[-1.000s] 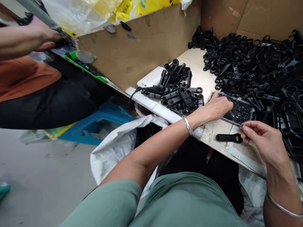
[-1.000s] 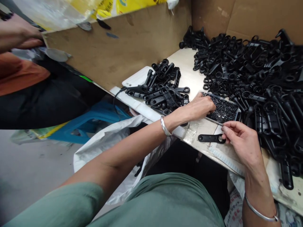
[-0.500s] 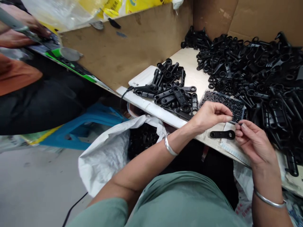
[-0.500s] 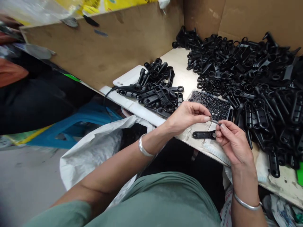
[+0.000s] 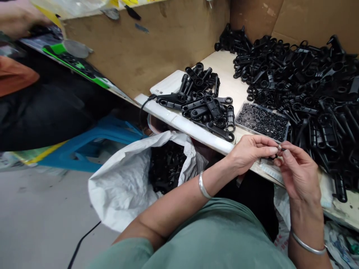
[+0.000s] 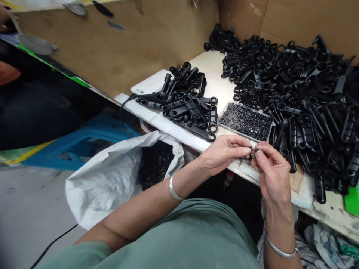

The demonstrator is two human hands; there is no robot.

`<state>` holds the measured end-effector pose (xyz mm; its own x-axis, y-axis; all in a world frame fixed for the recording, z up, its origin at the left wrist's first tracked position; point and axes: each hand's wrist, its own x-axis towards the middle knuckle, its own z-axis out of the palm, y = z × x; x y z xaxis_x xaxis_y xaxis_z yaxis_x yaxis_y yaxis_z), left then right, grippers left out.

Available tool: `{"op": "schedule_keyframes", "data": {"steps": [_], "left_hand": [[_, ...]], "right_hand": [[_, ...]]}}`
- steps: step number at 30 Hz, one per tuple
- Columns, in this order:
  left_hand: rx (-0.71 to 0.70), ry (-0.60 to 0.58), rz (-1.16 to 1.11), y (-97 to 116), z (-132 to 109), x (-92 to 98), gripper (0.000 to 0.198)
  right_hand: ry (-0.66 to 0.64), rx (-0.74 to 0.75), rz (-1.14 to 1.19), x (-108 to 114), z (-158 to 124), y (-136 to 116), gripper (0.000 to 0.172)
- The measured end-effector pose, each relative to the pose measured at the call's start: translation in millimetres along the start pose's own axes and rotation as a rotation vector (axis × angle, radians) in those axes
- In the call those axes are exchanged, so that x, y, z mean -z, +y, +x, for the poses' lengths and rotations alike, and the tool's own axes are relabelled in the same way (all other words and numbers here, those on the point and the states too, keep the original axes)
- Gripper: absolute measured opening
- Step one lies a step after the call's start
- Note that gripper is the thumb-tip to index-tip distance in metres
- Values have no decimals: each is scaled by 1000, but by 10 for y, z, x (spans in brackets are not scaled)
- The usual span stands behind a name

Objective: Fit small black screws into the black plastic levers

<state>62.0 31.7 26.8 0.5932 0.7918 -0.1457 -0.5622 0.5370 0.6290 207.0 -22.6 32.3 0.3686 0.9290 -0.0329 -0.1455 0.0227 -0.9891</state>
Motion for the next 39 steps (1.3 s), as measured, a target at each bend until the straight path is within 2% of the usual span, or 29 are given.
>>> {"op": "schedule_keyframes", "data": {"steps": [7, 12, 19, 26, 31, 35, 37, 39], "left_hand": [[-7, -8, 26, -35, -2, 16, 33], [-37, -9, 22, -51, -9, 19, 27], [-111, 102, 46, -89, -19, -30, 17], [-143, 149, 151, -109, -48, -42, 10], [-178, 134, 251, -116, -38, -1, 9], [-225, 83, 484, -72, -60, 30, 4], [-317, 35, 735, -14, -99, 48, 7], [-473, 2, 1071, 44, -144, 80, 12]], "right_hand": [[2, 123, -144, -48, -5, -25, 19], [-22, 164, -236, -16, -15, -14, 18], [78, 373, -722, -46, -178, -106, 18], [18, 472, -913, -8, -199, -163, 19], [-73, 504, -974, -6, -139, -185, 18], [-46, 507, -925, 26, -91, -165, 16], [-28, 468, -892, 87, -75, -148, 16], [2, 415, -888, 172, -64, -129, 18]]}}
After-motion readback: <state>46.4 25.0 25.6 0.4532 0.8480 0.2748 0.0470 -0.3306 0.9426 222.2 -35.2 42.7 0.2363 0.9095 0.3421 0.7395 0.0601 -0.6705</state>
